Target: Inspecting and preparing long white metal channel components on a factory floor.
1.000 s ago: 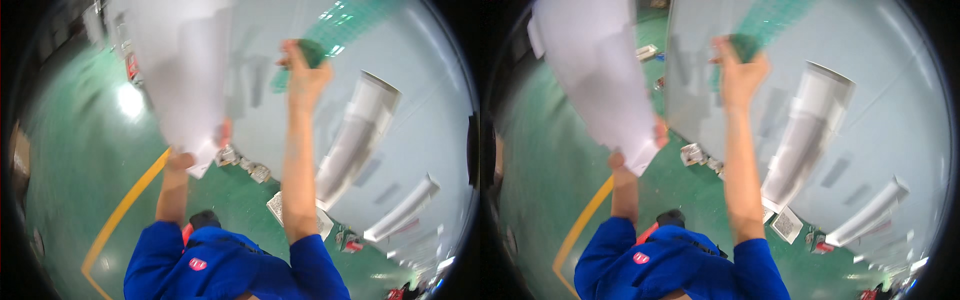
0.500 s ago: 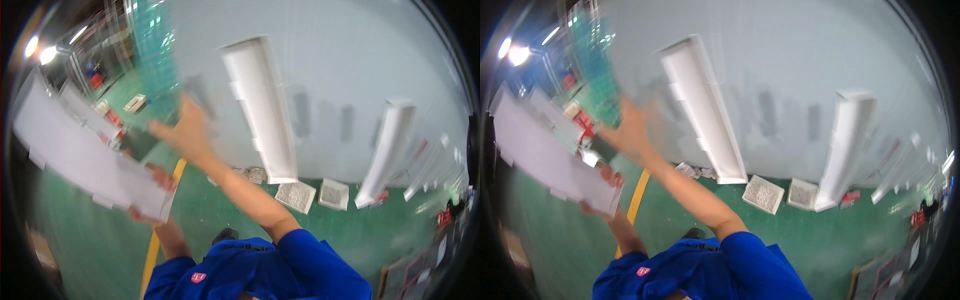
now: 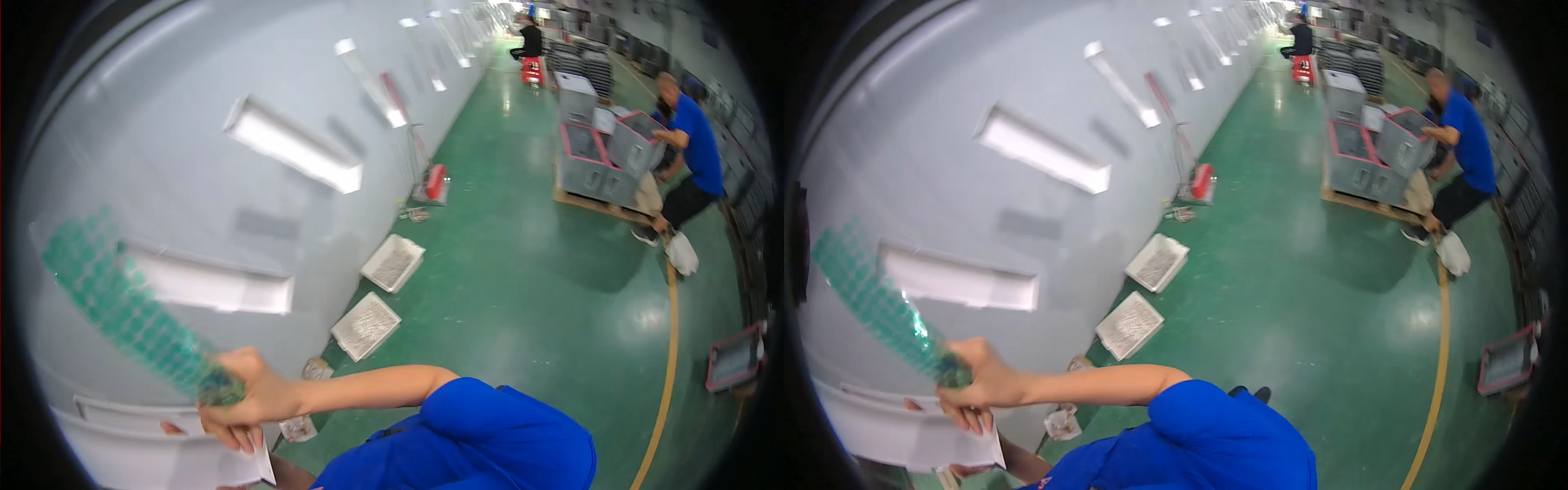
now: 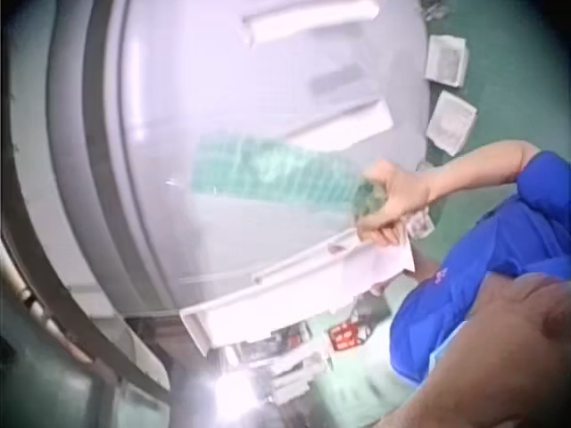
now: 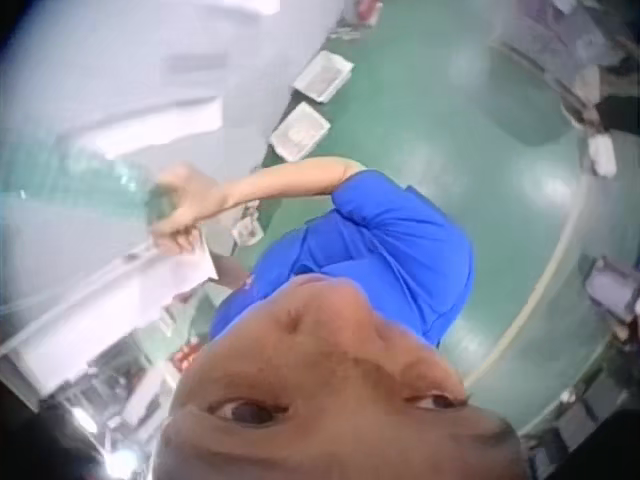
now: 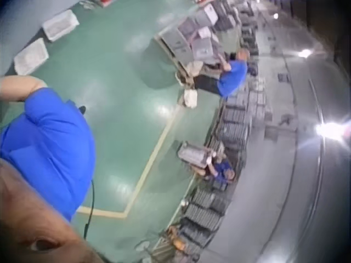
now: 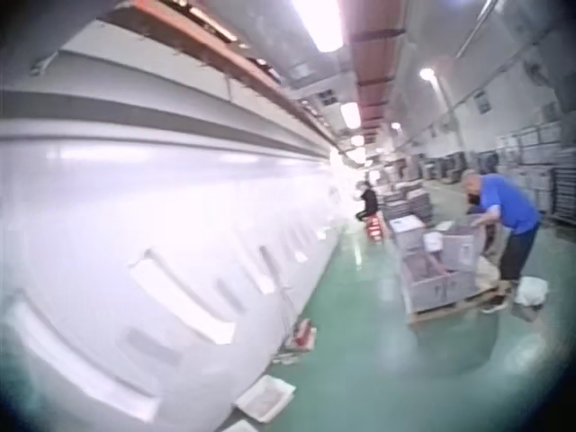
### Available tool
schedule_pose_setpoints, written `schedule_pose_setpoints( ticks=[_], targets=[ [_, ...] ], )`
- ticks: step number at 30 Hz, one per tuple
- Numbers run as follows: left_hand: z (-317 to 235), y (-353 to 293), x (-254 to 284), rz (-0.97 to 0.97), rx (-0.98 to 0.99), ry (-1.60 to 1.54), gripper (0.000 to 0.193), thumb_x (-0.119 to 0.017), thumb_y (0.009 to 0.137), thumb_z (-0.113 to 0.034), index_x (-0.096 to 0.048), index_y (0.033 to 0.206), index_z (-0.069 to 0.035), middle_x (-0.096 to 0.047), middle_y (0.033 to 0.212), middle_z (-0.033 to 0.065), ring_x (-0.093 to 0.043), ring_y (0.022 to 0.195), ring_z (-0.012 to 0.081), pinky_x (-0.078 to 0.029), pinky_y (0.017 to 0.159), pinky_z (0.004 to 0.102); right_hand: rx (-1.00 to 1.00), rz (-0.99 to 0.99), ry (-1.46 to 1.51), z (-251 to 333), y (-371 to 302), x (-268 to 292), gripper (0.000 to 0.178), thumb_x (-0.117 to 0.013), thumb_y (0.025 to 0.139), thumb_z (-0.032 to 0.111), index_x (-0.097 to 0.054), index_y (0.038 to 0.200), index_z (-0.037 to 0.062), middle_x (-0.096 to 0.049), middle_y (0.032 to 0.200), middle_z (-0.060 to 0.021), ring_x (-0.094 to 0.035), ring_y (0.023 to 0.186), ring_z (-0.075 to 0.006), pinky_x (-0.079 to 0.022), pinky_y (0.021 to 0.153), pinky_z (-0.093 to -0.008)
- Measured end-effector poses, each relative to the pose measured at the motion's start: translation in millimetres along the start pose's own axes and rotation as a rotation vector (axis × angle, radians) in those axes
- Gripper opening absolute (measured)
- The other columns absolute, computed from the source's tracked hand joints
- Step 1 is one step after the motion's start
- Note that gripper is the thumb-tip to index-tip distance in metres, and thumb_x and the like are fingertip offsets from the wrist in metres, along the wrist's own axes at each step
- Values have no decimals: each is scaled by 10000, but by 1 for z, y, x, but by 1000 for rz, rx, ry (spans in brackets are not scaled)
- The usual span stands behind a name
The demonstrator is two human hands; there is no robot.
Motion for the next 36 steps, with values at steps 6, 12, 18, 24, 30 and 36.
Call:
schedule_pose_setpoints(
  ticks=[6, 12, 18, 24, 30, 36],
  targets=[
    [205, 53, -145, -130, 142, -171, 1076, -687, 671, -426, -27, 1465, -122, -427, 910, 144, -447, 704, 217, -372, 563, 347, 206, -645, -923, 179, -180, 181, 234, -715, 699, 76, -648, 912, 4, -670, 839, -78, -641, 787, -133, -511, 739, -280],
    [377, 69, -274, -137, 448, -329, 990, -625, 710, -457, -76, 1469, -140, -424, 996, 128, -449, 831, 215, -385, 731, 352, 490, -540, -1272, 314, -287, 180, 364, -723, 537, 57, -618, 885, 28, -645, 1104, -125, -675, 775, -226, -536, 607, -291],
    [508, 60, -380, 53, 608, -377, 1015, -647, 708, -448, -55, 1467, -125, -437, 949, 128, -455, 783, 195, -388, 667, 333, 144, -488, -1704, 393, -354, 240, 406, -696, 469, 107, -573, 846, 22, -597, 1195, -115, -658, 759, -220, -519, 572, -300],
    [641, 62, -502, 208, 691, -466, 1049, -644, 672, -439, -51, 1458, -79, -435, 945, 126, -444, 768, 189, -386, 644, 310, -96, -500, -1936, 502, -429, 316, 331, -697, 486, 137, -495, 721, 20, -539, 1241, -152, -598, 671, -235, -493, 530, -341],
    [757, 41, -697, 383, 969, -815, 988, -693, 637, -398, -174, 1402, -47, -442, 1018, 132, -478, 873, 199, -431, 765, 317, -200, -783, -2117, 647, -546, 334, 328, -708, 481, 163, -501, 709, 46, -530, 1268, -139, -590, 661, -215, -492, 552, -334],
    [844, 0, -919, 649, 974, -896, 705, -679, 624, -400, -454, 1124, 42, -494, 973, 143, -516, 826, 201, -434, 688, 306, -132, -1043, -2294, 763, -701, 318, 270, -695, 565, 126, -440, 615, 54, -617, 1154, -124, -567, 558, -152, -451, 460, -268]
  ],
)
Point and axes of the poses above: each hand's wrist, its own y-axis towards the middle knuckle, its own x-axis out of the back of the hand, z = x × y, the point moved 7 cm from there along y, towards the middle knuckle
